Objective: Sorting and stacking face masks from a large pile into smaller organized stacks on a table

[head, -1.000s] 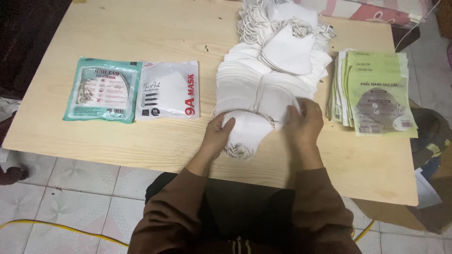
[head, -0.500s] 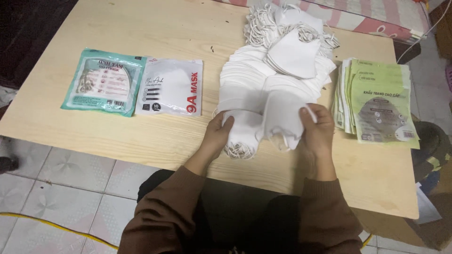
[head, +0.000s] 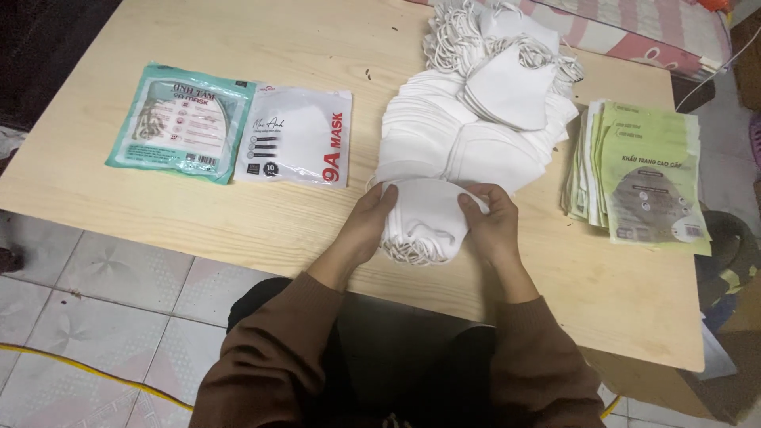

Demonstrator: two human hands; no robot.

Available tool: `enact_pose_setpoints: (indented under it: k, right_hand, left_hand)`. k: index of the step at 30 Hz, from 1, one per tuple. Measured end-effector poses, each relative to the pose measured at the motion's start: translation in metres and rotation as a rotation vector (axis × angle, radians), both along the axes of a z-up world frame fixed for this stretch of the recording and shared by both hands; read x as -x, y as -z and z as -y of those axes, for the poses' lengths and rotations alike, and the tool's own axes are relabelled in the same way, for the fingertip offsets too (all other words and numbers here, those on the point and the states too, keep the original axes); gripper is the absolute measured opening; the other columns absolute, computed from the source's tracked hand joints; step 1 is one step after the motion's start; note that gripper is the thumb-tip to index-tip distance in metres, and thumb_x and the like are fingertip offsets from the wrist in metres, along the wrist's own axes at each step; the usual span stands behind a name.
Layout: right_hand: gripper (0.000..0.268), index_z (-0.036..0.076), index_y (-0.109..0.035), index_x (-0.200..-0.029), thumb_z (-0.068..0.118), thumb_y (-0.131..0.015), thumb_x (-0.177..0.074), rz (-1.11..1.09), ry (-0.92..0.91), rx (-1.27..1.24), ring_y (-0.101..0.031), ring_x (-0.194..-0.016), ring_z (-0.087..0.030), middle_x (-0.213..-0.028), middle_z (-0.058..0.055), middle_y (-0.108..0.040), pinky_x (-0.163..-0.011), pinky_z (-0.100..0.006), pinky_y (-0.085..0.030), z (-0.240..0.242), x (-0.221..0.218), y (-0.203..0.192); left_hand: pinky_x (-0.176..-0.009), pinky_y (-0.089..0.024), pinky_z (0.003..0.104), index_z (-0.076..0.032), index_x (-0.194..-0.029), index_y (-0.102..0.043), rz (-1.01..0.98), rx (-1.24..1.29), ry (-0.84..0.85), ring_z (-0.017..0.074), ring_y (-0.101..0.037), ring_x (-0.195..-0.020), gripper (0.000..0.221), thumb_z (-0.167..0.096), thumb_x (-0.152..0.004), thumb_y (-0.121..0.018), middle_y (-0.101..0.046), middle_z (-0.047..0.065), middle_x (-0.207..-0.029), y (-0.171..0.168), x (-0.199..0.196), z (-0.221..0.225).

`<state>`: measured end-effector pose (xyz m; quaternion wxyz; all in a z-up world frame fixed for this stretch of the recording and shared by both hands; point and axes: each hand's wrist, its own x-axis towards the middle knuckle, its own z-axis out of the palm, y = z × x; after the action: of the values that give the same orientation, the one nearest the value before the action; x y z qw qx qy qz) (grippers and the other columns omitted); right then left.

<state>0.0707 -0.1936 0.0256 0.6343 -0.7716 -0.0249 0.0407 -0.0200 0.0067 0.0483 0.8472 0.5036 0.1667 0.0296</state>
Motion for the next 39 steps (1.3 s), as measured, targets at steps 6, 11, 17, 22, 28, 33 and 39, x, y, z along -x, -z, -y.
enact_pose_setpoints:
  k: [6, 11, 17, 22, 28, 33, 39]
  right_hand:
    - [0.013, 0.006, -0.068, -0.108, 0.005, -0.071, -0.096, -0.006, 0.008, 0.011, -0.065, -0.078, -0.013, -0.102, -0.011, -0.072, -0.071, -0.028, -0.058, -0.010, 0.009, -0.015]
    - [0.016, 0.009, -0.066, -0.105, -0.004, -0.068, -0.095, 0.203, 0.125, -0.037, -0.064, -0.089, -0.015, -0.104, -0.009, -0.068, -0.080, -0.030, -0.054, -0.001, 0.000, -0.016]
    - [0.011, 0.009, -0.059, -0.108, 0.000, -0.060, -0.103, 0.145, 0.058, -0.208, -0.060, -0.061, -0.008, -0.087, -0.003, -0.066, -0.060, -0.018, -0.054, 0.013, -0.006, -0.045]
    - [0.008, 0.008, -0.060, -0.108, 0.004, -0.062, -0.101, -0.053, -0.064, -0.193, -0.068, -0.070, -0.013, -0.087, -0.004, -0.068, -0.063, -0.020, -0.056, -0.001, -0.004, -0.026]
    - [0.007, 0.009, -0.064, -0.105, 0.007, -0.066, -0.099, -0.077, -0.100, -0.019, -0.062, -0.065, -0.009, -0.089, -0.006, -0.069, -0.056, -0.019, -0.051, -0.006, -0.007, -0.005]
    - [0.013, 0.005, -0.064, -0.114, 0.003, -0.067, -0.102, 0.427, -0.045, 0.376, -0.066, -0.111, -0.034, -0.112, -0.013, -0.068, -0.089, -0.047, -0.055, 0.014, -0.017, -0.023]
    - [0.061, -0.006, -0.057, -0.138, 0.010, -0.087, -0.088, 0.668, 0.084, 0.853, -0.048, -0.132, -0.047, -0.133, -0.029, -0.055, -0.110, -0.059, -0.039, 0.039, -0.046, -0.028]
  left_hand:
    - [-0.110, -0.047, 0.048, 0.000, -0.153, -0.042, -0.007, -0.026, 0.075, 0.0311, -0.054, -0.133, 0.058, -0.031, -0.106, -0.058, -0.053, 0.023, -0.147, 0.007, 0.000, -0.001]
    - [-0.112, -0.045, 0.050, 0.003, -0.154, -0.036, -0.045, -0.072, 0.075, 0.0345, -0.050, -0.136, 0.060, -0.032, -0.108, -0.054, -0.047, 0.026, -0.151, 0.012, -0.004, -0.007]
    - [-0.118, -0.037, 0.051, 0.004, -0.156, -0.032, -0.061, -0.061, 0.096, 0.0373, -0.042, -0.143, 0.065, -0.034, -0.107, -0.052, -0.040, 0.027, -0.156, -0.014, 0.007, -0.008]
    - [-0.121, -0.030, 0.053, 0.005, -0.156, -0.030, -0.061, -0.048, 0.093, 0.0400, -0.034, -0.146, 0.068, -0.035, -0.107, -0.052, -0.035, 0.029, -0.159, -0.026, 0.008, -0.009]
    - [-0.119, -0.032, 0.055, 0.003, -0.155, -0.035, -0.026, -0.107, 0.109, 0.0405, -0.035, -0.146, 0.068, -0.037, -0.104, -0.057, -0.039, 0.028, -0.156, -0.006, 0.004, -0.011]
    - [-0.119, -0.032, 0.055, 0.001, -0.152, -0.041, 0.036, -0.304, 0.101, 0.0398, -0.036, -0.145, 0.051, -0.019, -0.107, -0.053, -0.044, 0.029, -0.152, 0.029, -0.011, -0.009]
    - [-0.124, -0.023, 0.057, -0.004, -0.158, -0.031, 0.162, -0.630, 0.064, 0.0489, -0.030, -0.147, 0.061, -0.006, -0.100, -0.050, -0.036, 0.035, -0.156, -0.025, 0.010, -0.008]
